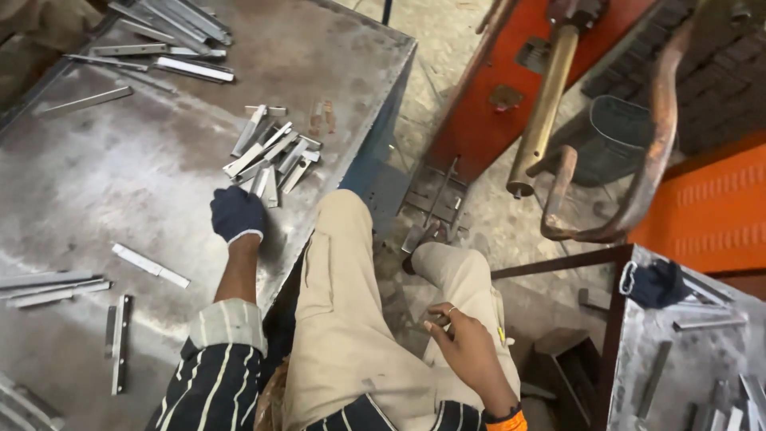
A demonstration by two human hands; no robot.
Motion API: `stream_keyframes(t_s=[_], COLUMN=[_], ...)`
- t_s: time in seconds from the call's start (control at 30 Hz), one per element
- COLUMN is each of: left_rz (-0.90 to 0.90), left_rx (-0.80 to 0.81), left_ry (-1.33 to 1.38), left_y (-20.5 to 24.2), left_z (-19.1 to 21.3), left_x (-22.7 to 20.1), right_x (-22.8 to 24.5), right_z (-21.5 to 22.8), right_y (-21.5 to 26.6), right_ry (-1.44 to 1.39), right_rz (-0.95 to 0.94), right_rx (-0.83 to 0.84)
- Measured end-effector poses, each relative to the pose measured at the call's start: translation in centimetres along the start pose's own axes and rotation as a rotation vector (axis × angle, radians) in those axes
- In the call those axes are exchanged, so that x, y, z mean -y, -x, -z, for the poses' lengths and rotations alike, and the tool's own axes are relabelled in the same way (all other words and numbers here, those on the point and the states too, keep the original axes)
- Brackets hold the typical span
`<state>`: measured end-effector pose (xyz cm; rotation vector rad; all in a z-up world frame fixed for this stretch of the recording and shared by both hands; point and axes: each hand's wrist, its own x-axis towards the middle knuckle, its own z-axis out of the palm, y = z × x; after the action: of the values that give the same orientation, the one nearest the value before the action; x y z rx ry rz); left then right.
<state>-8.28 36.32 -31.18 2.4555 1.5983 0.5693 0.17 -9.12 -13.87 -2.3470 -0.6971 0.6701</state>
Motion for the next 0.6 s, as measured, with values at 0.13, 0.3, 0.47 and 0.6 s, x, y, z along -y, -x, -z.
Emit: stream_keyframes(t_s=[0.13,0.3,0.47,0.6], left_rz=[0.092,0.406,0.628,0.507], left_rx=[-0.019,-0.031,0.093,0.297], left_ry=[0.249,0.688,1.314,1.603], left_y=[2.9,10.9,12.4,12.2], left_z=[-0.8,3.7,5.1,9.4], left_x=[2.1,2.9,2.1,-6.4], right_x=[-0.3,-0.1,2.2,3.0], right_z=[0.5,0.1,-0.1,0.0], right_y=[-0.5,-1.1,-1.1,-1.0], right_ry=[-0.003,-0.038,-0.233,-0.424], right_rz=[-0.038,0.079,0.103,0.075], right_rx=[0.008,-0.032,0.080,0.127])
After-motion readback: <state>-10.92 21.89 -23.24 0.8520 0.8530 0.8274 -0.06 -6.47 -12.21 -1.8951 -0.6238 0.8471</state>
